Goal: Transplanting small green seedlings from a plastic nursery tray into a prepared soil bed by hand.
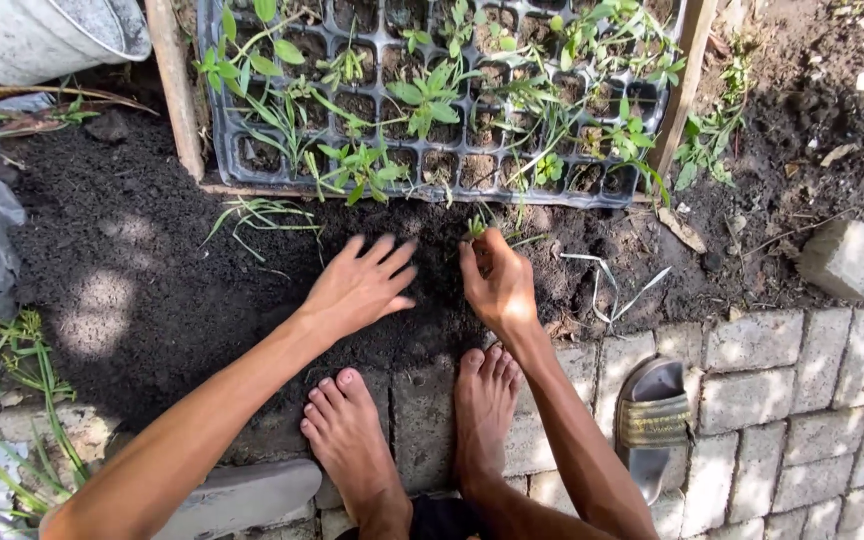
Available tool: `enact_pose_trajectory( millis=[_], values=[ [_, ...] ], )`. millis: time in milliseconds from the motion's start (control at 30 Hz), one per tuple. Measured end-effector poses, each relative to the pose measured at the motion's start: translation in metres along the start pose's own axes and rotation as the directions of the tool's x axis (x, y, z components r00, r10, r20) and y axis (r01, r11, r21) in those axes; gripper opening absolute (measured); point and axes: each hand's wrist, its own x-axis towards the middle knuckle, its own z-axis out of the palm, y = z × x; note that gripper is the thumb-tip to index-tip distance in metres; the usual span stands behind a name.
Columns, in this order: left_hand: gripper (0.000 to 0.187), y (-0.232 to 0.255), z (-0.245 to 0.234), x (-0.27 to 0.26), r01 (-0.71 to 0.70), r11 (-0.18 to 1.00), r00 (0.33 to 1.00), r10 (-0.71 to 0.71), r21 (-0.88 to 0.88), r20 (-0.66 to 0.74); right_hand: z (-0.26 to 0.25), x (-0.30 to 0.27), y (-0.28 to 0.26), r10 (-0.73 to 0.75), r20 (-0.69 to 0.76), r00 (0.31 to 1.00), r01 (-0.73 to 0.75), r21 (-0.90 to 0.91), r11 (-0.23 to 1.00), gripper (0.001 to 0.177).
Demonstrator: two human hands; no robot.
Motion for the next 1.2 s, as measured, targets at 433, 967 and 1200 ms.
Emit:
enact_pose_trajectory(
  millis=[433, 967, 1200],
  values=[
    [0.028, -0.024, 0.030, -0.102, 0.226, 0.974, 0.973, -0.226, 0.000, -0.038, 0.063, 0.018, -0.087, -0.408, 0.437, 0.802, 0.545, -0.254, 0.799, 0.041],
    [0.050, 0.032, -0.059, 0.059, 0.239, 0.854, 0.909, -0.028, -0.463, 0.417, -0.018, 0.011, 0.019, 0.195, 0.066, 0.979, -0.181, -0.175, 0.968, 0.022],
    [0.050, 0.035, 0.031, 0.050, 0.122, 0.947, 0.972, -0.053, -0.298, 0.229, 0.000, 0.013, 0.067, 0.081, 0.023, 0.996, -0.078, -0.099, 0.992, 0.017]
  ],
)
